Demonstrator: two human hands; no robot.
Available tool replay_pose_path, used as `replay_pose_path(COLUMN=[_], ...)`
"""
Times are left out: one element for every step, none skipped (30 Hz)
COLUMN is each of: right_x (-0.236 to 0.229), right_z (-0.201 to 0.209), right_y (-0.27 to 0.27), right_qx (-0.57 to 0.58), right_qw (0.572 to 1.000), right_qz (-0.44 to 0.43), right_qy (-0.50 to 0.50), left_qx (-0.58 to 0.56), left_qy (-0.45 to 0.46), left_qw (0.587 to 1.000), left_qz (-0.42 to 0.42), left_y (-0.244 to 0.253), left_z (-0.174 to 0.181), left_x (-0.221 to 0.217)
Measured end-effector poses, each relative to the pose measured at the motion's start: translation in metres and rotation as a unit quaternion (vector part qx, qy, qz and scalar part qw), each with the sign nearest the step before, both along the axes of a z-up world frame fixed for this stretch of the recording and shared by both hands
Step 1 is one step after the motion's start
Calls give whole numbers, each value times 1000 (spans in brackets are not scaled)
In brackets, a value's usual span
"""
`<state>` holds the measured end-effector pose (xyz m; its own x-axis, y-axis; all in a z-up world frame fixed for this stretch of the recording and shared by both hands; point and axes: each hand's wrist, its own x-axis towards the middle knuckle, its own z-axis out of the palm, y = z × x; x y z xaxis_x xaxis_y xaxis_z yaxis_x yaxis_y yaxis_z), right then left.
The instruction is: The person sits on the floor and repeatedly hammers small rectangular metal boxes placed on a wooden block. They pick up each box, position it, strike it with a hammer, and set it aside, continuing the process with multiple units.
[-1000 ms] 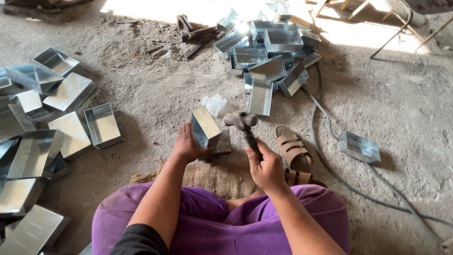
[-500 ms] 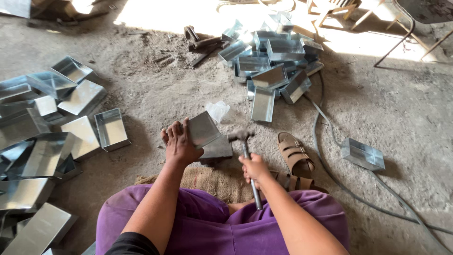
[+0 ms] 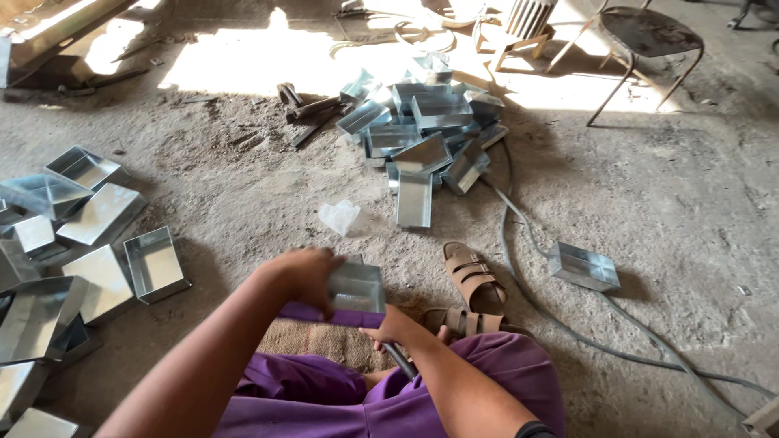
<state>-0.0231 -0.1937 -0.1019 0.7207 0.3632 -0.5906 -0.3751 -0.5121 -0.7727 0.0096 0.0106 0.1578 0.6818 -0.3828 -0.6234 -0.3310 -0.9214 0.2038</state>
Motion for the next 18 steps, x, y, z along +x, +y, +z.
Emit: replay_pose_path(right_x=[0,-1,-1,-1,-2,-3,-3,-2,-3,-4,-5,-7,-6,-5,-4,-3,0,4], right_z=[4,8,12,15,18,21,25,28,30,33,34,36,36,36,34,30,26,21], right_y=[2,3,3,2,2,2,2,2,4,5,2,-2,-1,-1,1,2,4,3], right_qx=[-14,-28,-42,-42,-42,-43,-46,-49,-52,-54,-56,-58,-70,-82,-93,-82,-70,-59], right_qw=[1000,1000,999,999,999,999,999,998,998,998,998,998,997,996,995,997,997,998], right_qz=[1,2,3,7,12,17,16,14,13,13,16,19,18,17,16,4,-5,-15], right_qy=[-1,-2,-3,-8,-13,-18,-23,-28,-33,-35,-34,-34,-30,-26,-21,-13,-5,3], left_qx=[24,47,-3,22,-70,-152,-226,-267,-308,-348,-340,-332,-307,-282,-273,-210,-157,-206], left_qy=[-25,-50,-164,-183,-322,-506,-667,-672,-675,-677,-661,-644,-613,-579,-542,-528,-488,-465], left_qw=[999,995,979,978,943,848,710,691,670,648,668,689,727,762,789,809,834,815], left_qz=[-35,-69,-121,-97,-39,-31,-22,-7,8,23,25,28,45,62,100,151,204,279], left_y=[-15,-28,-38,-52,-58,-62,-64,-62,-58,-55,-48,-36,-17,7,35,71,110,144], left_z=[14,29,43,59,67,75,79,76,68,56,40,22,5,-12,-30,-45,-57,-72], left_x=[8,19,30,48,55,65,72,72,68,63,53,40,26,9,-11,-32,-50,-75])
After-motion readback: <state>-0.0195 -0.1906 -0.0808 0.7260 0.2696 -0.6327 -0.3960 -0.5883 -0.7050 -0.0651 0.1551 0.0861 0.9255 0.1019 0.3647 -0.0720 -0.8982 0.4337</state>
